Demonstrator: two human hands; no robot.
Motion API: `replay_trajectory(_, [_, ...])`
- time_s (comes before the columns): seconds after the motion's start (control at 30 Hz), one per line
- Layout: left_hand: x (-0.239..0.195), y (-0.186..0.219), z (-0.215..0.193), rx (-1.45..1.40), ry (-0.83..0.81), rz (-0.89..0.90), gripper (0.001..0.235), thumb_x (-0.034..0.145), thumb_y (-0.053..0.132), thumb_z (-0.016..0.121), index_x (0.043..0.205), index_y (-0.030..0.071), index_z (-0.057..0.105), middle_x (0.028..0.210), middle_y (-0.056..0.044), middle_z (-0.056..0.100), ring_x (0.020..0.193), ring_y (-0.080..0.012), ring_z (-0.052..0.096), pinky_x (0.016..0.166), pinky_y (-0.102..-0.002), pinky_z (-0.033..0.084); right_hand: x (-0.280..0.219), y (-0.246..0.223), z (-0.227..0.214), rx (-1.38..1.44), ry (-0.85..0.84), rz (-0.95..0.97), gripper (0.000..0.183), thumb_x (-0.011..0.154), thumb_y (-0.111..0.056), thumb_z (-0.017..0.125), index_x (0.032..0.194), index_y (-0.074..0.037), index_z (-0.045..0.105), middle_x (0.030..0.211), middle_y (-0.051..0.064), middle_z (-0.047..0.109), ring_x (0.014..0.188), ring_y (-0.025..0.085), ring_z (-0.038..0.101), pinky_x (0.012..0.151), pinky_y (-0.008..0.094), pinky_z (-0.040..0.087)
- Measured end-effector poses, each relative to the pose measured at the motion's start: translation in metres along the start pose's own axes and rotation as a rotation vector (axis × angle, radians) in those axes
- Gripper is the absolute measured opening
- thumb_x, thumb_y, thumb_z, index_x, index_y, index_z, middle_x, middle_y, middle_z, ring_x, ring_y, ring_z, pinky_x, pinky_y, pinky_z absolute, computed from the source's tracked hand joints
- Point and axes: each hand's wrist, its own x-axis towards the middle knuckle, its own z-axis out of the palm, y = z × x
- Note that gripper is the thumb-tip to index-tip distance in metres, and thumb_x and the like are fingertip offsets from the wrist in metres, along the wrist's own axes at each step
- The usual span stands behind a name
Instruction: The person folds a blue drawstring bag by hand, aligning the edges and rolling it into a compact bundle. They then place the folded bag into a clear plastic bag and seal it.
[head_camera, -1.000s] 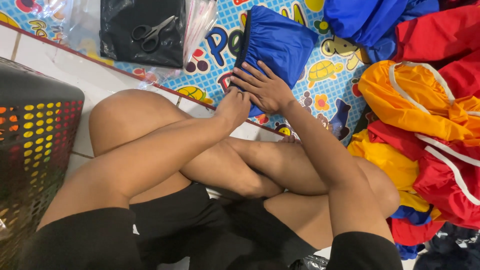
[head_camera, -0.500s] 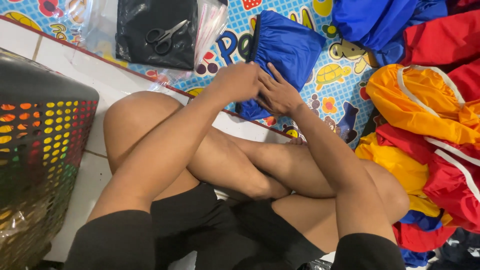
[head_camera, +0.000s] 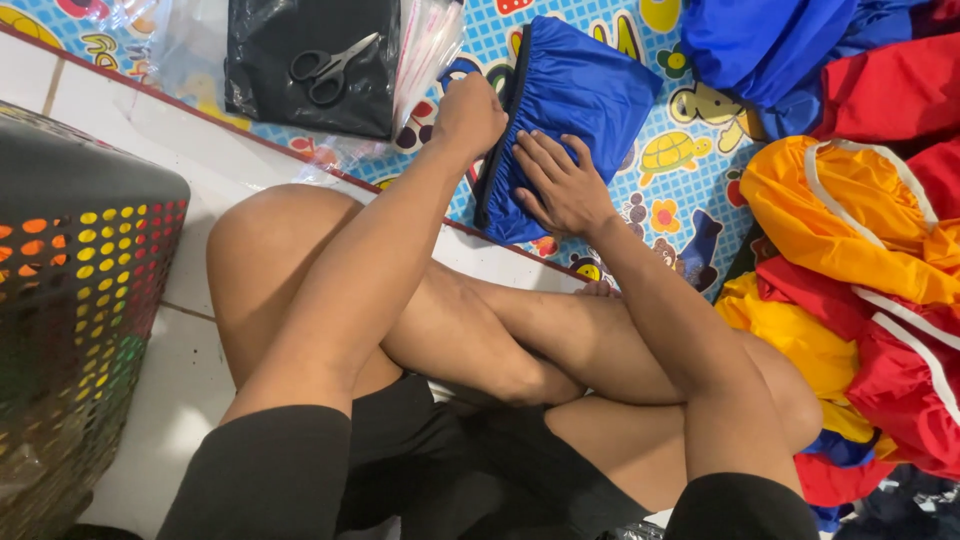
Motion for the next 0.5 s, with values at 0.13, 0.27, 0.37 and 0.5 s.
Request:
replay_trajectory(0.13, [-0.003, 0.007, 0.001, 0.049, -0.017, -0.001, 0.009, 0.079, 0.013, 0.081, 0.081, 0.005, 0.081, 0.081, -0.013, 0.078, 0.071, -0.0295, 0.076, 0.072, -0.039, 0.063, 0.002, -0.002, -0.002, 0.019, 0.000, -0.002, 0.054, 0.111, -0.036, 0.047, 0.152, -0.002, 0.049, 0.161, 0.013, 0.046, 0.147, 0.027, 0.044, 0.119, 0.048, 0.028])
replay_trajectory(0.27, [-0.011, 0.020, -0.007, 0.107, -0.028, 0.037, 0.008, 0.078, 0.006, 0.077, 0.086, 0.003, 0.079, 0.086, -0.017, 0.077, 0.079, -0.0356, 0.076, 0.074, -0.043, 0.061, 0.003, -0.002, -0.002, 0.026, -0.017, 0.010, 0.053, 0.111, -0.037, 0.047, 0.153, -0.005, 0.049, 0.162, 0.010, 0.045, 0.147, 0.027, 0.042, 0.119, 0.048, 0.028])
replay_trajectory(0.37, [-0.014, 0.021, -0.006, 0.135, -0.004, 0.087, 0.010, 0.076, 0.004, 0.079, 0.086, 0.001, 0.078, 0.085, -0.019, 0.076, 0.079, -0.0374, 0.076, 0.071, -0.044, 0.061, 0.003, -0.003, -0.004, 0.084, -0.031, 0.037, 0.054, 0.112, -0.039, 0.046, 0.155, -0.006, 0.047, 0.162, 0.009, 0.044, 0.148, 0.027, 0.040, 0.120, 0.048, 0.027])
replay_trajectory(0.5, [-0.013, 0.014, 0.000, 0.104, 0.025, 0.099, 0.010, 0.072, -0.004, 0.071, 0.081, -0.001, 0.076, 0.079, -0.020, 0.075, 0.075, -0.0398, 0.075, 0.070, -0.046, 0.060, 0.005, -0.008, -0.013, 0.207, -0.062, 0.057, 0.052, 0.112, -0.040, 0.039, 0.158, -0.016, 0.044, 0.163, 0.013, 0.040, 0.150, 0.031, 0.036, 0.122, 0.050, 0.023])
